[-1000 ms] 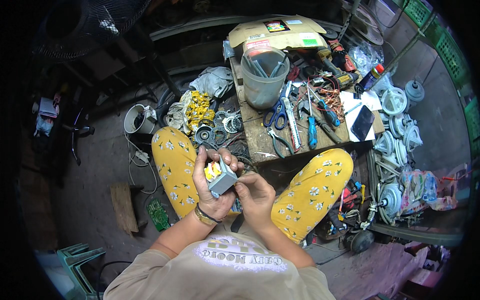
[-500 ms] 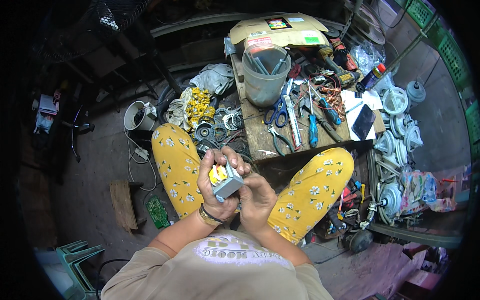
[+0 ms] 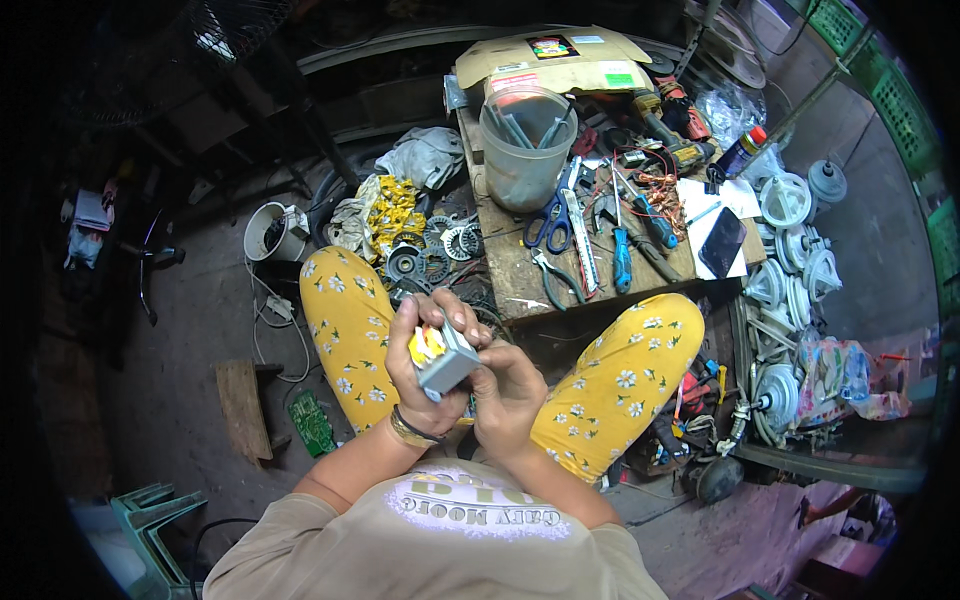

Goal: The person holds a small transformer by hand and removes several thin metal plates from its core using pliers.

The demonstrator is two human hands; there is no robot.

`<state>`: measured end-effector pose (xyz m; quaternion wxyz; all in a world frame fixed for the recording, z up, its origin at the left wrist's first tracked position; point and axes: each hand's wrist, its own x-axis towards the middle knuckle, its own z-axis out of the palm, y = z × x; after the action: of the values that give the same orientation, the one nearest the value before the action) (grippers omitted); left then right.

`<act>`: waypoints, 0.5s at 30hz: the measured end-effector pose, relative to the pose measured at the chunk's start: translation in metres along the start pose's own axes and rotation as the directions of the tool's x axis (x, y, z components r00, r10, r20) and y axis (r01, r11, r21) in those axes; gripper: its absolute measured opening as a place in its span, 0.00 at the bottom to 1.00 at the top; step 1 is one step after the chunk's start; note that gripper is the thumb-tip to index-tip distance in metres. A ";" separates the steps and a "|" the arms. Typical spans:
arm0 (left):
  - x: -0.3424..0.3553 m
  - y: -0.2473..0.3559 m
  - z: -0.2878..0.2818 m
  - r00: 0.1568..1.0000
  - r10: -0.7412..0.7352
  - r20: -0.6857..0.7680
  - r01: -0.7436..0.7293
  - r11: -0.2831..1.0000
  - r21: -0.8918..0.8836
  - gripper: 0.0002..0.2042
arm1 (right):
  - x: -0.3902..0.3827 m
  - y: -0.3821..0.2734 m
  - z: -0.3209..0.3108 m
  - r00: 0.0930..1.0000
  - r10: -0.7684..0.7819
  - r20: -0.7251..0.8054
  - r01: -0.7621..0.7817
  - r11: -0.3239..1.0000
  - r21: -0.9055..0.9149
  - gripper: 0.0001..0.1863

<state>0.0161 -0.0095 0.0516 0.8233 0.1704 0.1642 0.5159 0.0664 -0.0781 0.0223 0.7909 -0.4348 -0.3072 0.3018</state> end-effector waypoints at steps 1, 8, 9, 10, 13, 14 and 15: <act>0.003 0.003 -0.001 0.998 -0.054 -0.045 0.052 0.997 -0.052 0.17 | 0.002 0.000 -0.002 0.999 0.037 0.027 -0.038 0.999 0.009 0.03; 0.014 0.013 -0.015 0.875 -0.411 -0.257 0.284 0.864 -0.415 0.09 | 0.016 -0.005 -0.005 0.979 0.174 0.105 -0.157 0.976 -0.150 0.03; 0.013 0.012 -0.014 0.865 -0.403 -0.298 0.272 0.877 -0.396 0.10 | 0.018 -0.006 -0.006 0.962 0.252 0.109 -0.242 0.965 -0.099 0.04; 0.013 0.012 -0.012 0.855 -0.393 -0.339 0.259 0.889 -0.376 0.10 | 0.021 -0.009 -0.007 0.938 0.327 0.117 -0.324 0.945 -0.048 0.04; 0.014 0.006 -0.022 0.910 -0.259 -0.324 0.225 0.964 -0.139 0.17 | 0.035 -0.017 -0.009 0.899 0.416 0.137 -0.414 0.909 -0.045 0.05; 0.013 0.004 -0.023 0.934 -0.162 -0.318 0.179 0.983 0.027 0.19 | 0.039 -0.017 -0.010 0.904 0.404 0.142 -0.396 0.915 -0.084 0.05; 0.012 0.002 -0.026 0.953 -0.065 -0.295 0.126 0.973 0.192 0.22 | 0.043 -0.018 -0.011 0.908 0.392 0.147 -0.377 0.918 -0.123 0.05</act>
<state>0.0078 0.0052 0.0282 0.7925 0.1709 0.3429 0.4745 0.1059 -0.0597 0.0431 0.6663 -0.4954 -0.2947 0.4730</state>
